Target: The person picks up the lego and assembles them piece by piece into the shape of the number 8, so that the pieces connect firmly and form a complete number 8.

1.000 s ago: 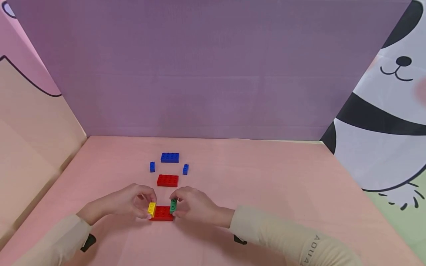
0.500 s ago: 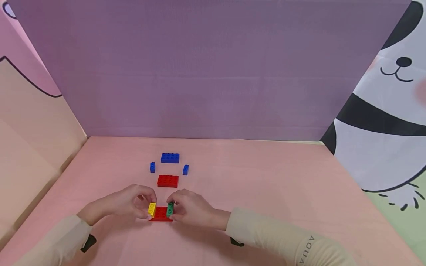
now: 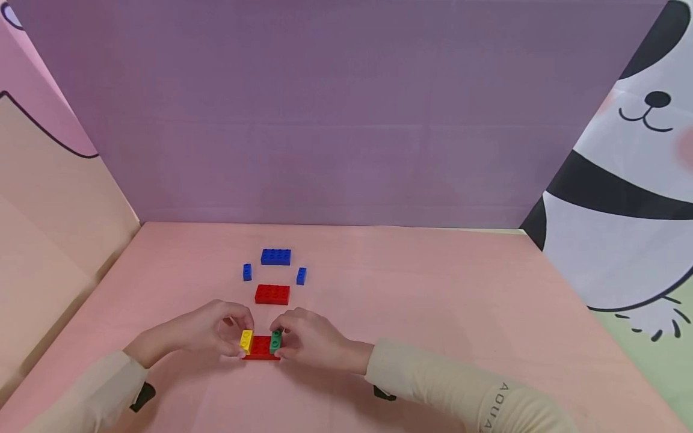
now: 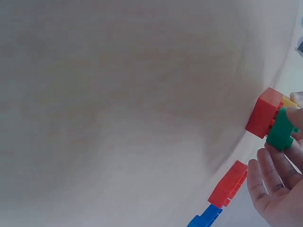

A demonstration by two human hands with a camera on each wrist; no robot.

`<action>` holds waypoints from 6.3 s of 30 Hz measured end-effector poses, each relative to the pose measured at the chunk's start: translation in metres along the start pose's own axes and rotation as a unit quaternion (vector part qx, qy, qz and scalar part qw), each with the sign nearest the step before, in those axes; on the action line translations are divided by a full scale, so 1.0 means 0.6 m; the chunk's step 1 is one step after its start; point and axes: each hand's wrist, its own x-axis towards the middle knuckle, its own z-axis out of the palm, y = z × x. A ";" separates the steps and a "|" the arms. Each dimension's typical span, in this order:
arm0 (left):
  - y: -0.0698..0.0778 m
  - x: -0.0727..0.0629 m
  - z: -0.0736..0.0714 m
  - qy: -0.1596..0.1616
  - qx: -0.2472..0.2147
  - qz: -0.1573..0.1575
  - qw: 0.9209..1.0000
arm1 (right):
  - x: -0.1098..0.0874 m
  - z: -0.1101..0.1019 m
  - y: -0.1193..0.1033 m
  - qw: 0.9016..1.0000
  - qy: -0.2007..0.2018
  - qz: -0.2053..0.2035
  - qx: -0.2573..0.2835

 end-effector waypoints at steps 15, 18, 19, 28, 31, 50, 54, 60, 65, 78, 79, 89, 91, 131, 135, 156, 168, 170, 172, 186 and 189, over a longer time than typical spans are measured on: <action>0.009 -0.003 0.003 0.003 0.006 0.001 1.000 | -0.005 -0.002 0.000 1.000 0.011 -0.012 0.004; 0.011 -0.004 0.003 0.004 0.005 0.000 1.000 | -0.005 -0.002 0.000 1.000 0.010 -0.011 0.015; 0.012 -0.004 0.003 0.003 0.003 -0.001 1.000 | -0.005 -0.002 0.001 1.000 0.010 -0.011 0.019; 0.018 -0.005 0.004 0.002 0.003 -0.002 1.000 | -0.006 0.000 0.006 0.999 0.009 -0.006 0.051; 0.020 -0.005 0.004 0.003 0.007 -0.002 1.000 | -0.006 0.000 0.008 0.999 0.008 -0.005 0.053; 0.023 -0.006 0.004 0.004 0.001 -0.001 1.000 | -0.003 -0.004 0.007 0.993 -0.006 0.025 0.112; 0.020 -0.005 0.005 0.005 -0.003 -0.003 1.000 | 0.001 -0.003 0.008 0.993 -0.014 0.033 0.109; 0.018 -0.006 0.004 0.004 -0.002 -0.006 1.000 | 0.005 -0.002 0.009 0.995 -0.014 0.036 0.096; 0.015 -0.006 0.003 0.001 -0.009 -0.007 1.000 | 0.007 0.001 0.010 0.995 -0.010 0.035 0.093; 0.013 -0.002 0.001 -0.003 -0.002 0.001 1.000 | 0.004 0.002 0.010 0.994 -0.001 0.041 0.098; 0.013 -0.001 0.001 -0.004 -0.003 0.001 1.000 | 0.004 0.002 0.009 0.994 0.000 0.039 0.097; 0.013 -0.002 0.001 -0.005 -0.013 -0.003 1.000 | 0.006 -0.004 0.003 0.998 -0.015 0.010 0.062; 0.013 -0.002 0.000 -0.004 -0.014 -0.006 1.000 | 0.005 -0.004 0.002 0.997 -0.017 0.014 0.068; 0.014 -0.003 0.004 0.001 -0.013 -0.001 1.000 | -0.005 -0.013 -0.004 0.994 -0.003 0.062 0.090; 0.013 -0.004 0.004 0.001 -0.013 0.000 1.000 | -0.005 -0.011 -0.001 0.994 -0.001 0.058 0.092; 0.005 0.000 0.002 -0.016 -0.013 0.010 1.000 | -0.005 -0.007 0.002 0.990 0.002 0.059 0.130; 0.002 -0.002 0.004 -0.026 -0.005 0.000 1.000 | -0.003 -0.004 0.005 0.986 0.001 0.068 0.154; 0.003 -0.001 0.001 -0.032 -0.006 -0.002 0.999 | -0.003 -0.004 0.005 0.985 0.001 0.069 0.157; 0.004 -0.001 -0.004 -0.035 -0.010 -0.005 0.999 | -0.002 -0.004 0.006 0.985 0.001 0.068 0.157; 0.005 0.015 -0.044 0.019 0.048 -0.006 0.999 | -0.002 -0.008 0.007 0.985 -0.001 0.063 0.160; 0.001 0.025 -0.051 0.031 0.057 -0.012 0.998 | -0.002 -0.009 0.007 0.985 -0.003 0.062 0.161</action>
